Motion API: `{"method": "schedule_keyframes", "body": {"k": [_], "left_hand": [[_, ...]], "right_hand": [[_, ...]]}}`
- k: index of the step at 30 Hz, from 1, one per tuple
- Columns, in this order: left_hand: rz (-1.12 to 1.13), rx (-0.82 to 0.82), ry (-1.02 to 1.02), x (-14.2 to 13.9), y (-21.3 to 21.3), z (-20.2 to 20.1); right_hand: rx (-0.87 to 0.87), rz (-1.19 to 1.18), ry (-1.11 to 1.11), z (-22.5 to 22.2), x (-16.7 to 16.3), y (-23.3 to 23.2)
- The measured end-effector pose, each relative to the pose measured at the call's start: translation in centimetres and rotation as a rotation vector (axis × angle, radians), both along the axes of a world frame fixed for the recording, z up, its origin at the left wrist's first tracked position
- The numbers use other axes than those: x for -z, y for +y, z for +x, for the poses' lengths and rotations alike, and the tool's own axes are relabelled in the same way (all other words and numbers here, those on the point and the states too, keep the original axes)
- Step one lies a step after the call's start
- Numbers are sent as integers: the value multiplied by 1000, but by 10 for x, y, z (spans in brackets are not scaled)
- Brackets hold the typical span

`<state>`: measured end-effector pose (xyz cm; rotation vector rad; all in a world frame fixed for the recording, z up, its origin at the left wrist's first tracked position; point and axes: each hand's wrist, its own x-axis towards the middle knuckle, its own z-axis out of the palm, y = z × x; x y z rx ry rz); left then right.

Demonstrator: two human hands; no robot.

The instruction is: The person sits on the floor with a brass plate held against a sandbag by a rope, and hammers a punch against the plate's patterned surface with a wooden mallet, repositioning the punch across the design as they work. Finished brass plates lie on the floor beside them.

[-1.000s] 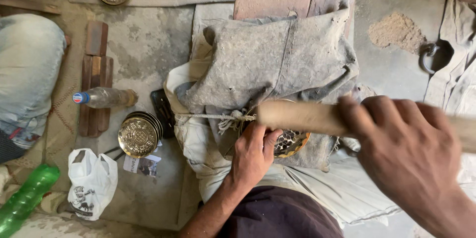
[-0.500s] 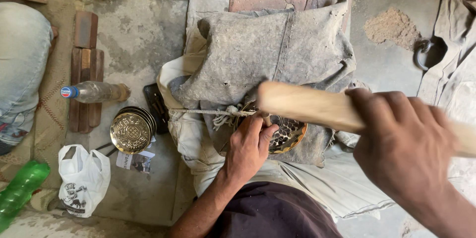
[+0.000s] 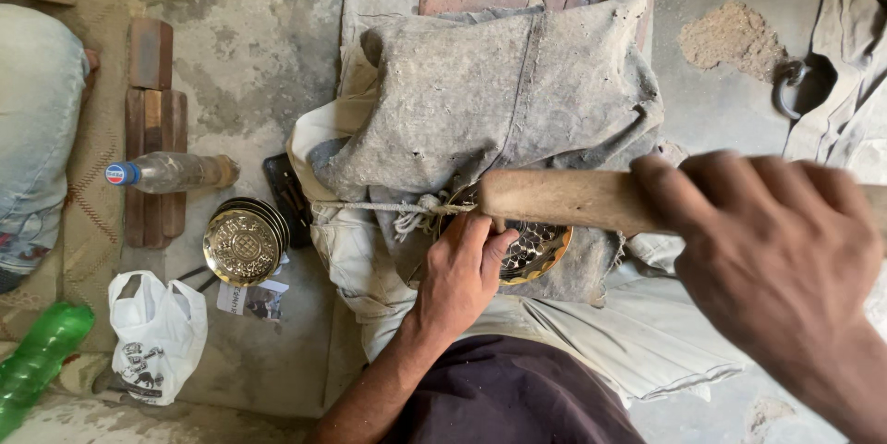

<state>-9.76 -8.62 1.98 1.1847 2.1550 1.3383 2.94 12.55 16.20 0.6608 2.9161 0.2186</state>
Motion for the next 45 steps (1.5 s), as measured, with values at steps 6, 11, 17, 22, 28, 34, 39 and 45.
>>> {"method": "schedule_keyframes", "body": {"k": [6,11,17,22,28,34,39,45], "left_hand": [[20,-3,-13,-1,2,-2],[-29,-12,12,-1,2,-2],[-39,-6,1,-3,5,-4],[-23,-11,-21,-6,7,-5],[20,-89,-85,-12,1,3],[21,-94,-26,-13,1,7],[-28,-55,-59,-16,-1,5],[21,-72,-10,-18,-3,5]], "right_hand": [[40,-79,14,0,3,4],[54,-61,-73,0,8,6],[79,-49,-112,-1,9,1],[32,-26,-67,-4,0,-8],[89,-51,103,-1,-7,-6],[91,-159,171,1,3,-4],[182,-329,49,-2,4,-6],[42,-172,54,-2,2,-2]]}}
